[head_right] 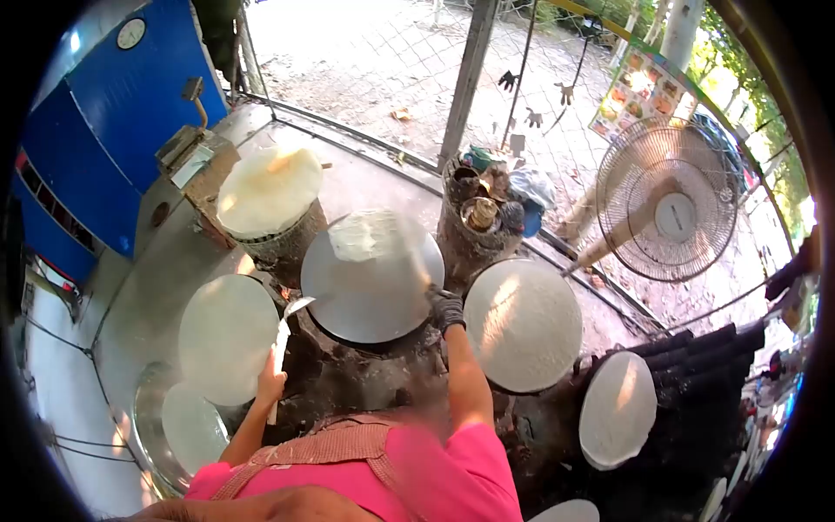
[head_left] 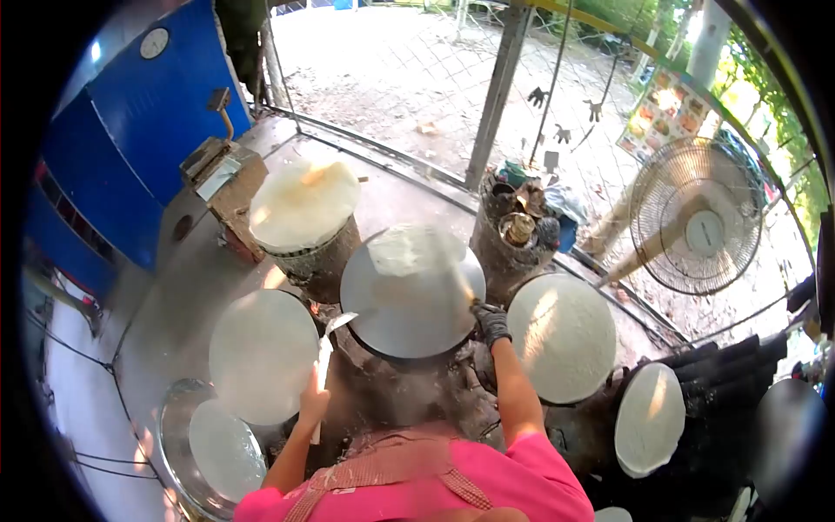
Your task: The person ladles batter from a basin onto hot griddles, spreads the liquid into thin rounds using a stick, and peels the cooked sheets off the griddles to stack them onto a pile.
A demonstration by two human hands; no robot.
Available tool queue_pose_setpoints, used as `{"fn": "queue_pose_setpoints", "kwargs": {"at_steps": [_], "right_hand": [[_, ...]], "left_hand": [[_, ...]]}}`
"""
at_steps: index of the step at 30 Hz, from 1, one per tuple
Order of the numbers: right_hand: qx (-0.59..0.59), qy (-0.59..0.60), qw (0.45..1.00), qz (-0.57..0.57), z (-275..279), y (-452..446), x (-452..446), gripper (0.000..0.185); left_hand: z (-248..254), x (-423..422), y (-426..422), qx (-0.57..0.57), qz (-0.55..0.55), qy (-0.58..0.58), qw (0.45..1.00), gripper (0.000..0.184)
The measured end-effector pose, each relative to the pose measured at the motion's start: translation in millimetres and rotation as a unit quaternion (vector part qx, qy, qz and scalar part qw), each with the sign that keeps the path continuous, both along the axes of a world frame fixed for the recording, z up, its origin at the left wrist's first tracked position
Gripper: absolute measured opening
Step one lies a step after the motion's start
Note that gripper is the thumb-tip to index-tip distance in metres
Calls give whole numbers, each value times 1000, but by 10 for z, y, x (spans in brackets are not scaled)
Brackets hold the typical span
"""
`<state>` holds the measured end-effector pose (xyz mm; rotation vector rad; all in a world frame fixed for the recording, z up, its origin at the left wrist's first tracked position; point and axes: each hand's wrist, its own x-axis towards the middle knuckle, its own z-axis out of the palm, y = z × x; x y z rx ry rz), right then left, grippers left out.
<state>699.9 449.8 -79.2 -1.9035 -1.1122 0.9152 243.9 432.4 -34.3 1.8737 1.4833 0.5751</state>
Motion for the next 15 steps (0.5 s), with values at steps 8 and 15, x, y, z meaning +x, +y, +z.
{"fn": "queue_pose_setpoints", "kwargs": {"at_steps": [8, 15], "right_hand": [[25, 0, 992, 121, -24, 107, 184, 30], [-104, 151, 979, 89, -308, 448, 256, 27]], "left_hand": [[101, 228, -123, -65, 62, 30, 995, 62], [-21, 248, -168, -101, 107, -7, 989, 64]]}}
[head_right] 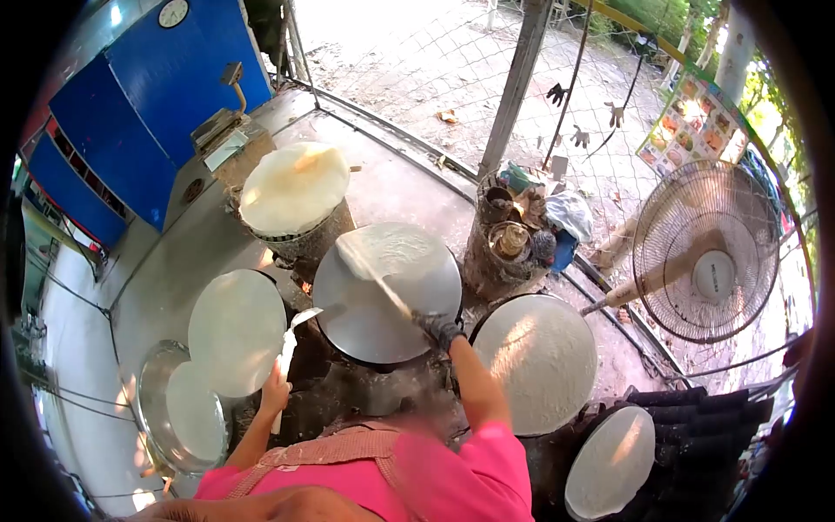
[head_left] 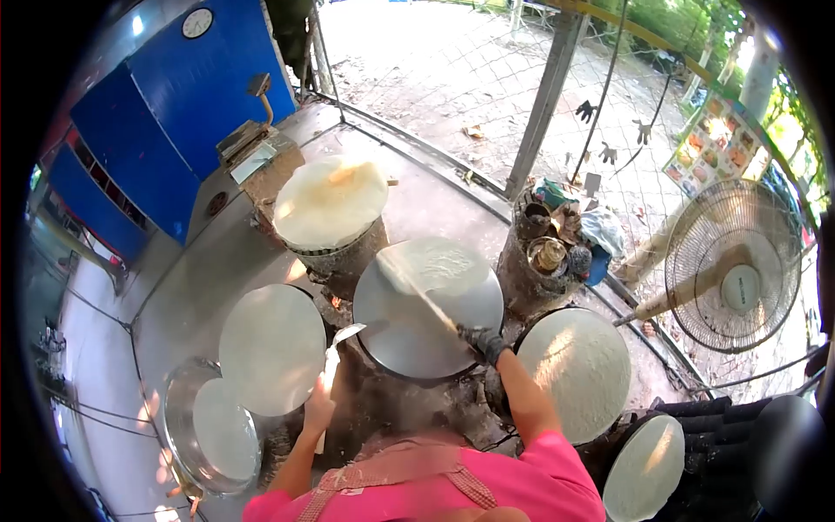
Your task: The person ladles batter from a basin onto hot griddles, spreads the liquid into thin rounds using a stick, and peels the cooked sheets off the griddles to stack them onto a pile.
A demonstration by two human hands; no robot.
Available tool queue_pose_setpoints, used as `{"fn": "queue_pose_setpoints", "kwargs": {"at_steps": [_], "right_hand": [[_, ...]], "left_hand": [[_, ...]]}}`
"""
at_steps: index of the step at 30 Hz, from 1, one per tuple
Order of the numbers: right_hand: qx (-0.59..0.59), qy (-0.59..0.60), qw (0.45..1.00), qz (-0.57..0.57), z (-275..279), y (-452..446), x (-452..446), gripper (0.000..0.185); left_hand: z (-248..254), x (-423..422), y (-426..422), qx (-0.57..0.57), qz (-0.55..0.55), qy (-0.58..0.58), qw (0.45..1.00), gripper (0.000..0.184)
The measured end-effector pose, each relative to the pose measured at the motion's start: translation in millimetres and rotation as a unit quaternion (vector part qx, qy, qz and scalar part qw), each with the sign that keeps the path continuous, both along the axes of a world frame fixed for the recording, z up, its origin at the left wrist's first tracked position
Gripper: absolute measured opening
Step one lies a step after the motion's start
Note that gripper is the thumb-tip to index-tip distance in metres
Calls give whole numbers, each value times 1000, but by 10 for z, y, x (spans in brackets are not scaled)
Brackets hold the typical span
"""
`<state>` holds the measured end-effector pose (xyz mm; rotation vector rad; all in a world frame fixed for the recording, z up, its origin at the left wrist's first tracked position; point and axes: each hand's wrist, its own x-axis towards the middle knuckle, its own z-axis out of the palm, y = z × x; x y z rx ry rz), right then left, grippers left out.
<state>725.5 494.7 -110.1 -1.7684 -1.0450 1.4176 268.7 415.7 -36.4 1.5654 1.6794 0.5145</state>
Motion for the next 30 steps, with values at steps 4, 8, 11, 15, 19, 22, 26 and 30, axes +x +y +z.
{"fn": "queue_pose_setpoints", "kwargs": {"at_steps": [4, 8, 11, 15, 19, 22, 26, 30], "right_hand": [[-40, 24, 999, 8, 430, -10, 374, 26], [-53, 83, 993, -60, 659, 368, 207, 19], [-51, 148, 987, 26, 335, 103, 11, 20], [-22, 165, 983, 79, 461, 22, 339, 22], [-70, 61, 996, -4, 967, 677, 149, 21], [-178, 48, 976, 116, 984, 549, 4, 19], [-17, 133, 964, 232, 427, 44, 396, 33], [-41, 48, 993, 102, 771, 728, 129, 21]], "left_hand": [[386, 150, -303, -75, 102, -67, 990, 72], [474, 163, -579, -134, 147, -180, 963, 76], [503, 77, -725, -157, 155, -228, 948, 76], [535, 65, -927, -186, 227, -241, 925, 73], [463, 33, -1124, -217, 258, -253, 907, 65], [445, -9, -1234, -213, 293, -284, 888, 58], [212, -160, -1428, -191, 271, -303, 894, 55], [298, -185, -1578, -181, 273, -274, 904, 59]]}}
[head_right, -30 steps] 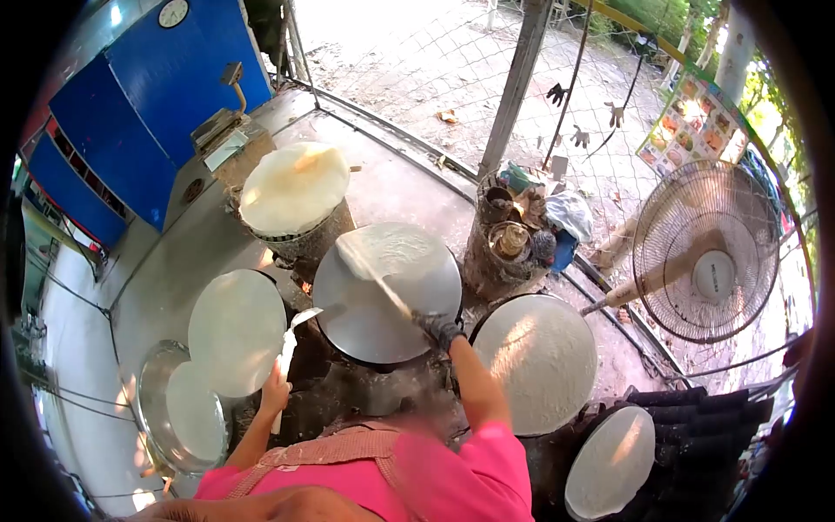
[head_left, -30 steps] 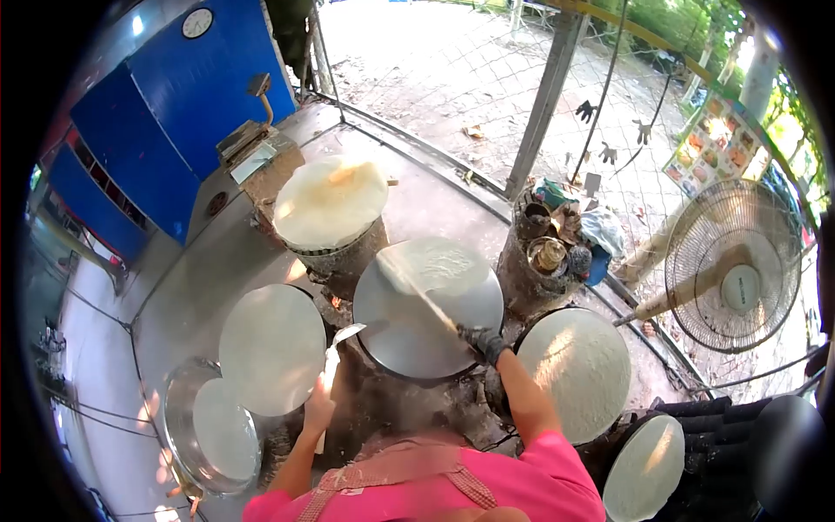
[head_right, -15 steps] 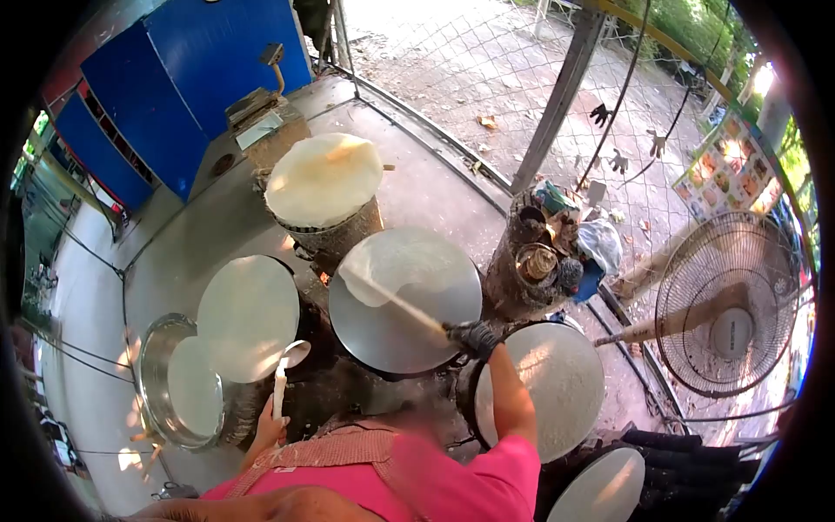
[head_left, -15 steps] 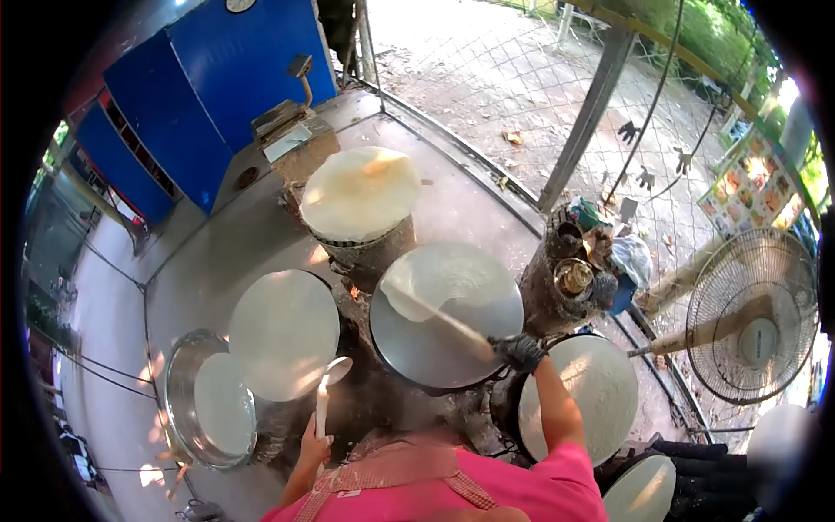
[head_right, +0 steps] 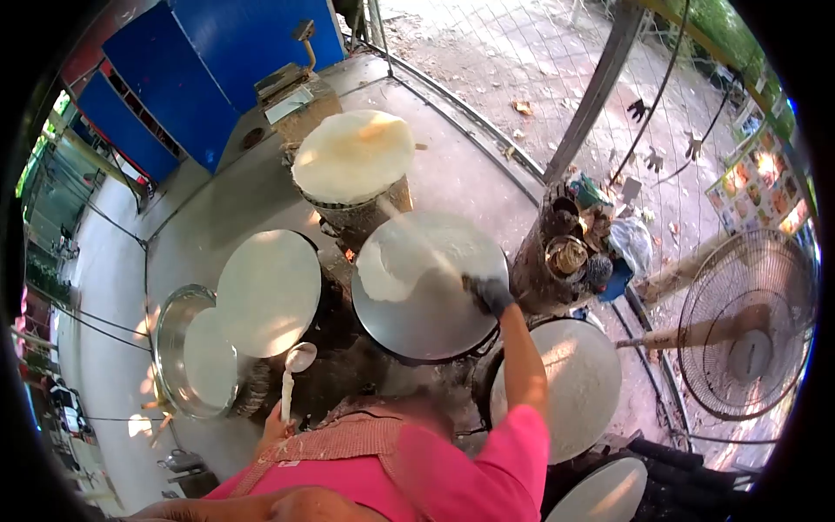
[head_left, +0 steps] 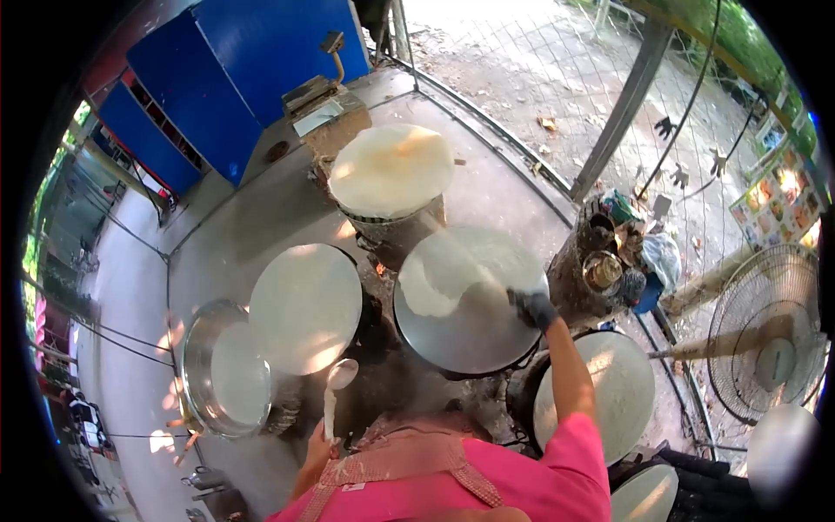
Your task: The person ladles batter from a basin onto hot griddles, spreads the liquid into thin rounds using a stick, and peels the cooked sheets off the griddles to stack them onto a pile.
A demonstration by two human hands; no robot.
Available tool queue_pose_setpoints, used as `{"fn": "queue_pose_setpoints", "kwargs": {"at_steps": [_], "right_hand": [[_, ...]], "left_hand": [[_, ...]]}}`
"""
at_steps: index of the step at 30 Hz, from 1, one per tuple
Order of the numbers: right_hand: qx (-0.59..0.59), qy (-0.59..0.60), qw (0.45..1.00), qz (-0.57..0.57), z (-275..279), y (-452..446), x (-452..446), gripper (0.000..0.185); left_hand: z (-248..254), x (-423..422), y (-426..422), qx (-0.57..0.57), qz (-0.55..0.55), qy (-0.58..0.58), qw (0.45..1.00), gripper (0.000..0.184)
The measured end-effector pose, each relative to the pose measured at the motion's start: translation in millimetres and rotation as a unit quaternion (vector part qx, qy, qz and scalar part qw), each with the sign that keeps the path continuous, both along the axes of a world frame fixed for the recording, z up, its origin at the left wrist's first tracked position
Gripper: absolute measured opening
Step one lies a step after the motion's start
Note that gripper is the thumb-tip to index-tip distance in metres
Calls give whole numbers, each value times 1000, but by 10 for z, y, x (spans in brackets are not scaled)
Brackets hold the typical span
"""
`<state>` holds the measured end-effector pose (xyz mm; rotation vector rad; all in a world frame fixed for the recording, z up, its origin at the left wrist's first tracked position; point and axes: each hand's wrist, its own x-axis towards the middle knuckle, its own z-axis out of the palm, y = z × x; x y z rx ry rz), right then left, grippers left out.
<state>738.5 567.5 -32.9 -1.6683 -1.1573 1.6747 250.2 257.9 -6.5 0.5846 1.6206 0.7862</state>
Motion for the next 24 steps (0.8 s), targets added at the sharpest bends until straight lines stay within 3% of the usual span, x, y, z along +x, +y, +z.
{"fn": "queue_pose_setpoints", "kwargs": {"at_steps": [2, 6, 7, 8, 9, 10, 11, 14, 17, 19, 22, 23, 24], "right_hand": [[-48, -25, 998, 11, 318, 186, -177, 18], [-89, -84, 984, 126, 299, -200, -123, 37], [-121, -121, 974, 148, -27, -297, 47, 36], [96, -87, 962, 239, -569, -440, 404, 29], [310, -43, 896, 315, -928, -490, 648, 26], [-29, 88, 987, 130, -50, -551, 430, 22], [-72, 64, 991, 90, 198, -485, 318, 20], [-126, -40, 991, 7, 310, 121, -89, 15], [83, -112, 960, 244, -982, 415, 160, 19], [38, -173, 944, 280, -729, -37, 389, 19], [-89, -133, 965, 206, -36, -1039, 610, 21], [-99, -125, 970, 183, 114, -1409, 630, 21], [-95, -123, 976, 155, 250, -1783, 601, 22]], "left_hand": [[-91, -31, -71, 19, -7, -5, 1000, 60], [-165, -101, -158, 5, -1, -8, 1000, 62], [-124, -94, -178, -12, 7, -16, 1000, 62], [-86, -80, -168, -26, 14, -25, 999, 62], [-77, -68, -178, -36, 19, -35, 999, 61], [-86, -61, -218, -35, 29, -36, 998, 62], [-85, -67, -260, -36, 34, -35, 998, 62], [-155, -180, -360, -36, 28, -40, 998, 63], [-215, -316, -454, -28, -4, -26, 999, 65], [-127, -424, -464, -25, -18, -22, 999, 65], [-313, -742, -536, 26, -87, 86, 992, 69], [-118, -734, -456, -25, -43, 25, 998, 68], [-40, -827, -392, -26, -100, 40, 994, 66]]}}
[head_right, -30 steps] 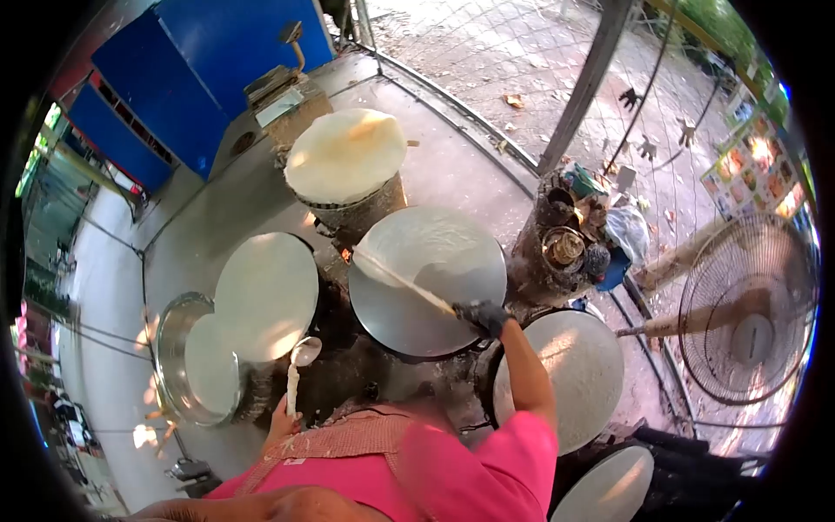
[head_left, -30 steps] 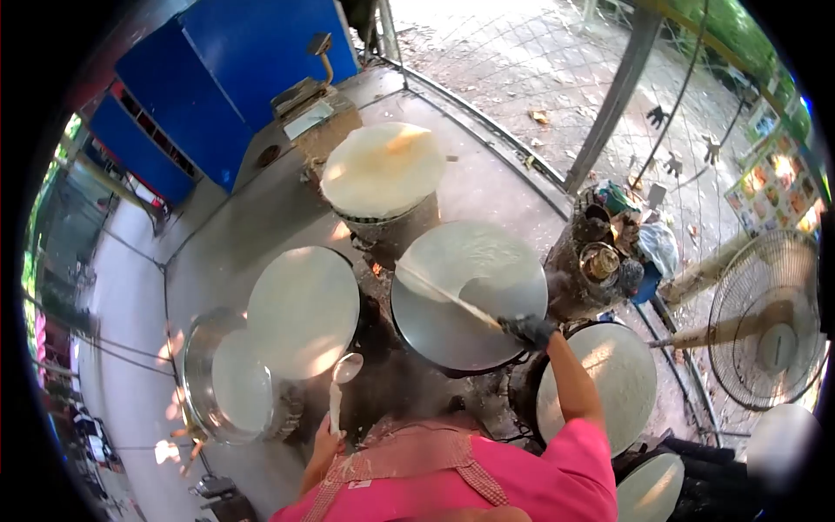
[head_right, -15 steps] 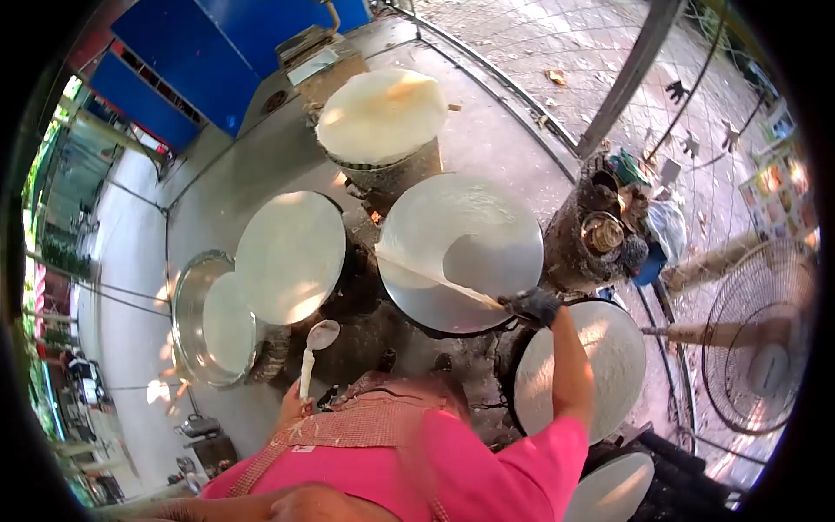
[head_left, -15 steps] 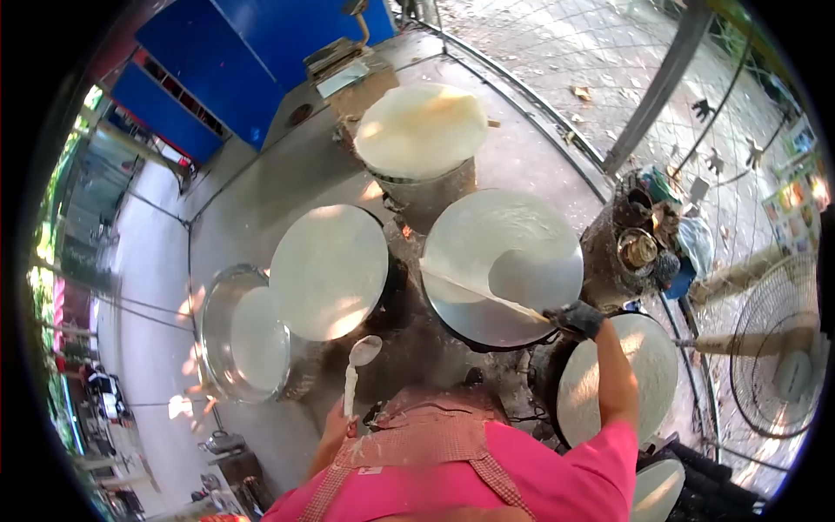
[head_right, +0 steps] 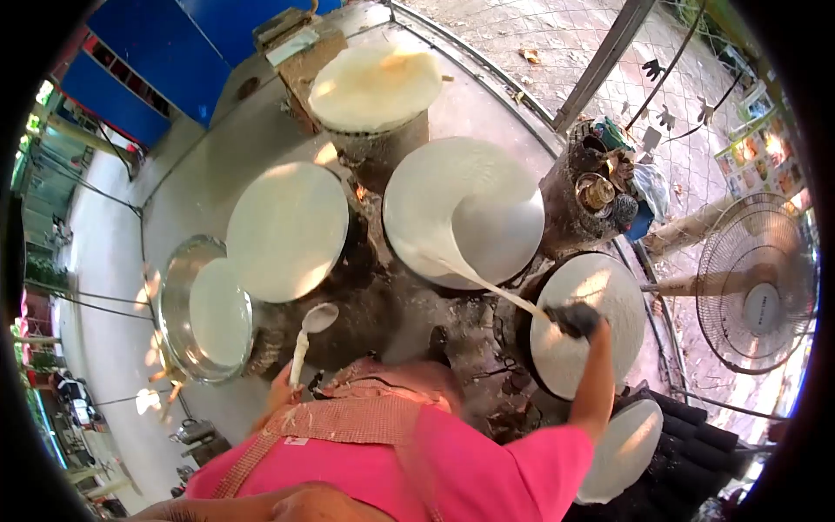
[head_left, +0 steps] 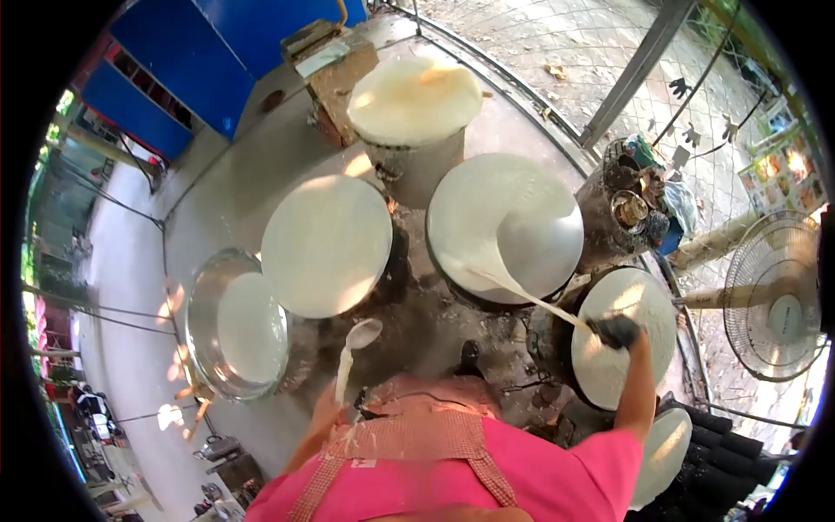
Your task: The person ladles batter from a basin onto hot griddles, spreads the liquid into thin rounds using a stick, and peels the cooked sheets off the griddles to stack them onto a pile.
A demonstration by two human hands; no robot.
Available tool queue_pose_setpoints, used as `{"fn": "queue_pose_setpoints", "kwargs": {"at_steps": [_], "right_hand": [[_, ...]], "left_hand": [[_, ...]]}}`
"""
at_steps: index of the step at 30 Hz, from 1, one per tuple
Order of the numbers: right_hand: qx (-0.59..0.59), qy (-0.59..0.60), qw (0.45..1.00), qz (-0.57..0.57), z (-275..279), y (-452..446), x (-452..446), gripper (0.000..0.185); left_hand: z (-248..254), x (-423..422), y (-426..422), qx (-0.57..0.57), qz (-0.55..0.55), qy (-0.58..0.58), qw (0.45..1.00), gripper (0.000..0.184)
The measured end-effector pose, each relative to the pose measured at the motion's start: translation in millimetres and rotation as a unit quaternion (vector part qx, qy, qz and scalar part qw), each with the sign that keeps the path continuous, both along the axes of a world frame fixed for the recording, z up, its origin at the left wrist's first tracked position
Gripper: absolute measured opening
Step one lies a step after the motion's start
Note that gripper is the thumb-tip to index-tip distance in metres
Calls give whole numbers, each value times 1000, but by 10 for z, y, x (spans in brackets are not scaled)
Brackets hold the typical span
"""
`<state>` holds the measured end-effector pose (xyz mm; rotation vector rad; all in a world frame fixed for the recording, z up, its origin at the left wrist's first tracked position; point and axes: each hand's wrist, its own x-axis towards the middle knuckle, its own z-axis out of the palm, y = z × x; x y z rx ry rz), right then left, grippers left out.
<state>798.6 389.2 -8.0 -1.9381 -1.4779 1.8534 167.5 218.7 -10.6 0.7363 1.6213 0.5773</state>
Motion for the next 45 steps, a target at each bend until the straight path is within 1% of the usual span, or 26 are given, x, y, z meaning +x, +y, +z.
{"fn": "queue_pose_setpoints", "kwargs": {"at_steps": [2, 3, 6, 10, 12, 15, 16, 17, 19, 20, 22, 23, 25, 27, 28, 29, 30, 32, 33, 36, 37, 38, 40, 41, 43, 45], "right_hand": [[37, -21, 997, -71, 173, -775, -300, 22], [66, -42, 991, -108, 205, -1086, -565, 23], [173, -130, 954, -205, -3, -1712, -1616, 24], [282, -236, 888, -276, -638, -1355, -3082, 26], [302, -254, 875, -279, -790, -1128, -3561, 27], [336, -261, 871, -247, -961, -1321, -3268, 29], [323, -276, 866, -264, -922, -1331, -3198, 29], [309, -290, 861, -282, -818, -1337, -3148, 29], [208, -318, 852, -362, -519, -1344, -2999, 29], [212, -322, 843, -374, -579, -1265, -3041, 29], [269, -327, 826, -371, -778, -1017, -3311, 29], [292, -328, 823, -362, -829, -930, -3370, 30], [320, -315, 828, -335, -845, -947, -3303, 30], [330, -285, 845, -311, -796, -1129, -2896, 30], [322, -275, 851, -310, -730, -1201, -2666, 30], [308, -269, 856, -318, -657, -1223, -2497, 31], [284, -264, 858, -336, -575, -1146, -2397, 31], [243, -260, 859, -369, -549, -857, -2466, 31], [248, -274, 854, -365, -587, -730, -2587, 31], [316, -295, 836, -338, -832, -854, -2870, 32], [333, -288, 836, -327, -917, -1025, -2780, 32], [341, -281, 836, -325, -947, -1113, -2624, 32], [316, -253, 848, -341, -751, -1102, -2179, 33], [286, -236, 857, -358, -655, -995, -2024, 33], [232, -229, 865, -382, -572, -682, -2001, 33], [262, -272, 860, -342, -838, -756, -2281, 34]], "left_hand": [[12, -216, 61, -42, -19, -18, 999, 65], [-255, -443, 9, 0, -57, -14, 998, 64], [166, -586, 166, -91, -71, -117, 986, 66], [543, -674, 216, -118, -91, -227, 962, 67], [740, -763, 190, -98, -106, -308, 940, 67], [915, -936, -2, -30, -136, -450, 882, 70], [894, -1001, -65, -25, -142, -509, 849, 68], [963, -1016, -101, -38, -142, -519, 842, 64], [995, -1028, -102, -61, -128, -574, 806, 61], [967, -1013, -140, -76, -115, -602, 786, 60], [860, -946, -172, -128, -41, -673, 727, 57], [811, -903, -192, -158, -18, -724, 671, 54], [257, -979, -323, -205, 5, -745, 634, 49], [289, -1025, -319, -193, 7, -720, 666, 29], [479, -885, -376, -152, 3, -697, 701, 19], [477, -868, -372, -162, 15, -677, 718, 16], [472, -852, -371, -173, 26, -655, 735, 27], [150, -901, -370, -215, 22, -688, 693, 31], [24, -892, -365, -233, 15, -707, 668, 32], [190, -668, -246, -255, -56, -715, 649, 36], [-18, -761, -284, -249, 15, -714, 654, 26], [109, -718, -277, -212, 44, -673, 707, 28], [271, -650, -290, -159, 23, -643, 749, 46], [293, -631, -267, -161, 13, -601, 783, 42], [199, -577, -204, -211, 54, -599, 771, 42], [274, -392, -138, -267, 105, -612, 737, 43]]}}
